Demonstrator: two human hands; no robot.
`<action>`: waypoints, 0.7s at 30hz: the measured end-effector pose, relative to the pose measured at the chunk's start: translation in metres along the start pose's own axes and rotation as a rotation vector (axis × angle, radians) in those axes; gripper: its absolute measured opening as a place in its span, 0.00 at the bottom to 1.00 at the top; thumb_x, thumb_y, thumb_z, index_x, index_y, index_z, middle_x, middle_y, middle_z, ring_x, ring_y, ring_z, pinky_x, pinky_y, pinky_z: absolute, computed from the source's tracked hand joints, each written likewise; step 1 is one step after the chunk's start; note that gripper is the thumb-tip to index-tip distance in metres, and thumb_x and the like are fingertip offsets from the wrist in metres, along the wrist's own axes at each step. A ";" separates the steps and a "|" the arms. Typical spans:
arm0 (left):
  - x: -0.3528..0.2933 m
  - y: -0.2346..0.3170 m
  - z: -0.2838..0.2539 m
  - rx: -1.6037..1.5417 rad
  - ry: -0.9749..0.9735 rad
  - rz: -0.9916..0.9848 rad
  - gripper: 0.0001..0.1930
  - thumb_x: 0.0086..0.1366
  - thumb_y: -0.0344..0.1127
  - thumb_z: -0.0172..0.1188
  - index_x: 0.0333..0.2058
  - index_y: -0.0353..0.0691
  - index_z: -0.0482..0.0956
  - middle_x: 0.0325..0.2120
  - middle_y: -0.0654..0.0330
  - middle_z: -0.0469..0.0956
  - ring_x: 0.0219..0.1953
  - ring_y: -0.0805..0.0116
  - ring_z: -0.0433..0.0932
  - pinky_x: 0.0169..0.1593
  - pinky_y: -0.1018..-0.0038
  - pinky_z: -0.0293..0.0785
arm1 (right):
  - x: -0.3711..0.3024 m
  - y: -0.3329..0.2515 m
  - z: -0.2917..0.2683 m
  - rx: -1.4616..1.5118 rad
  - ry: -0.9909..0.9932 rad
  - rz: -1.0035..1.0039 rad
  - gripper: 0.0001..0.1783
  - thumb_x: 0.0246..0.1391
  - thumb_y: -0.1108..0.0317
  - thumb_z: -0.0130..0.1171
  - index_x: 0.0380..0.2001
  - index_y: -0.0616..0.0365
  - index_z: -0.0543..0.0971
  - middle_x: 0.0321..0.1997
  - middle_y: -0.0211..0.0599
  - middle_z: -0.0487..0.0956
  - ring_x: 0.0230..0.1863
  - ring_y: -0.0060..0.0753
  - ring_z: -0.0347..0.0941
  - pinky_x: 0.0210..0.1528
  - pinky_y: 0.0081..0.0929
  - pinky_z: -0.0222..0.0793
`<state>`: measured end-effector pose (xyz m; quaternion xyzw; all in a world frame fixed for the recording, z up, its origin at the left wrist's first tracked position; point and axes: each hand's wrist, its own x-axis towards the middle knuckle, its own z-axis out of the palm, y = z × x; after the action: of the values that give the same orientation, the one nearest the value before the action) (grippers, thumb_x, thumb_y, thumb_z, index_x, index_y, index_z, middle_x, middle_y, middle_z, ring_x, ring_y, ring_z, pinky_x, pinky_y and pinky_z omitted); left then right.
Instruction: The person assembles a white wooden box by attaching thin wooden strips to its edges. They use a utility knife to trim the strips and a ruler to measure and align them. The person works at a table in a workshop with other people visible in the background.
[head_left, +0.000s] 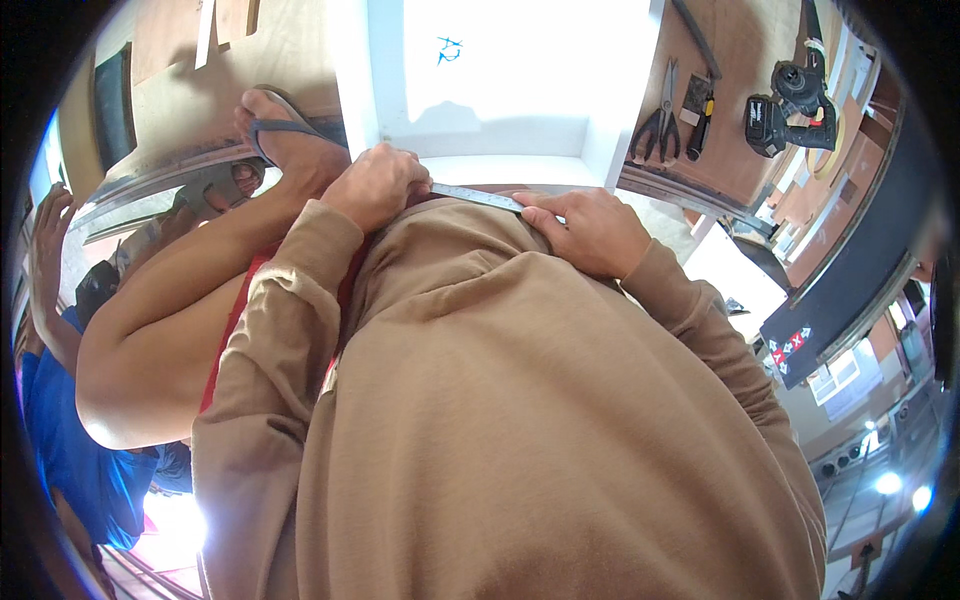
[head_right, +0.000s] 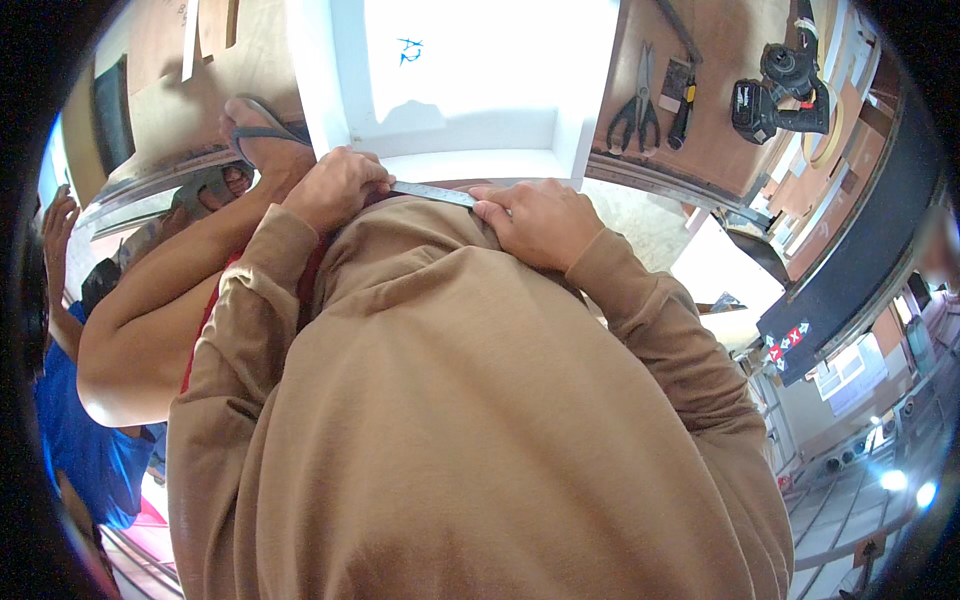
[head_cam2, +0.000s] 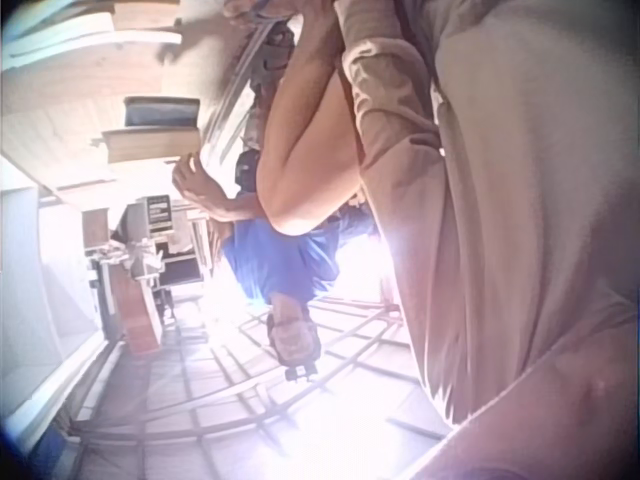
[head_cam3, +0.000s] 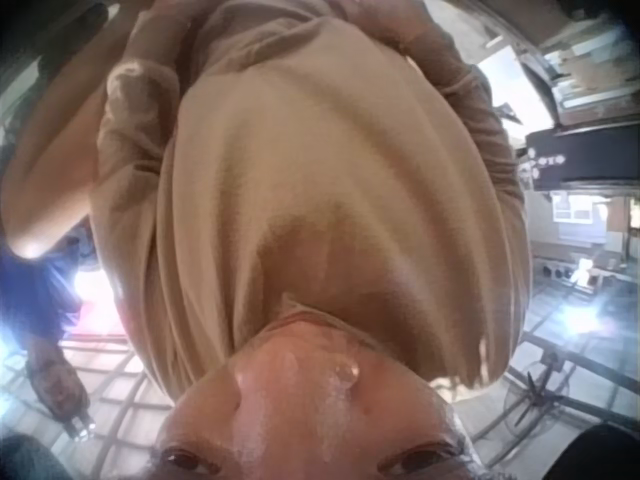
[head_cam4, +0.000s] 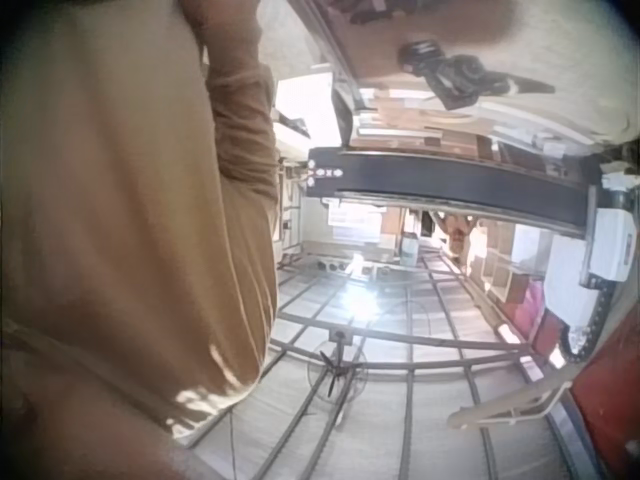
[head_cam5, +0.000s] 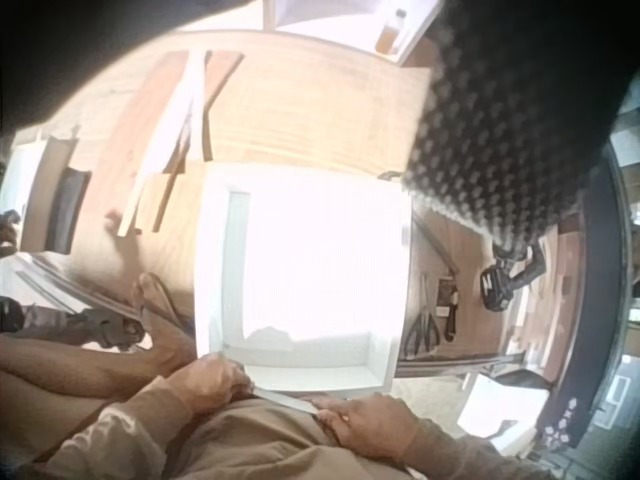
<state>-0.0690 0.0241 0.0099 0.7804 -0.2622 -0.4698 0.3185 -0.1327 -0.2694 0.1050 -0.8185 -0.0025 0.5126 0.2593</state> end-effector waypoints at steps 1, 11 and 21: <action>-0.001 -0.002 0.002 0.009 0.014 0.017 0.08 0.64 0.26 0.61 0.37 0.32 0.89 0.34 0.45 0.86 0.37 0.46 0.85 0.47 0.60 0.82 | 0.002 -0.001 0.002 0.006 0.009 -0.003 0.22 0.71 0.47 0.49 0.57 0.38 0.86 0.48 0.48 0.87 0.48 0.55 0.84 0.55 0.48 0.79; 0.003 -0.001 -0.002 -0.040 -0.014 0.055 0.08 0.65 0.24 0.63 0.41 0.31 0.88 0.39 0.45 0.86 0.42 0.45 0.85 0.49 0.59 0.81 | 0.010 0.005 -0.019 0.078 -0.057 -0.059 0.24 0.74 0.50 0.46 0.59 0.46 0.84 0.49 0.48 0.87 0.49 0.57 0.83 0.58 0.45 0.77; -0.005 0.000 -0.009 -0.014 -0.004 0.112 0.10 0.66 0.25 0.62 0.42 0.30 0.87 0.37 0.44 0.87 0.41 0.46 0.86 0.49 0.60 0.82 | -0.002 -0.006 0.001 0.102 0.016 -0.078 0.23 0.74 0.54 0.50 0.57 0.55 0.84 0.48 0.56 0.86 0.48 0.58 0.84 0.54 0.43 0.77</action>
<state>-0.0627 0.0304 0.0161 0.7615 -0.3028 -0.4545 0.3492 -0.1329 -0.2646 0.1093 -0.8077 -0.0061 0.4950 0.3203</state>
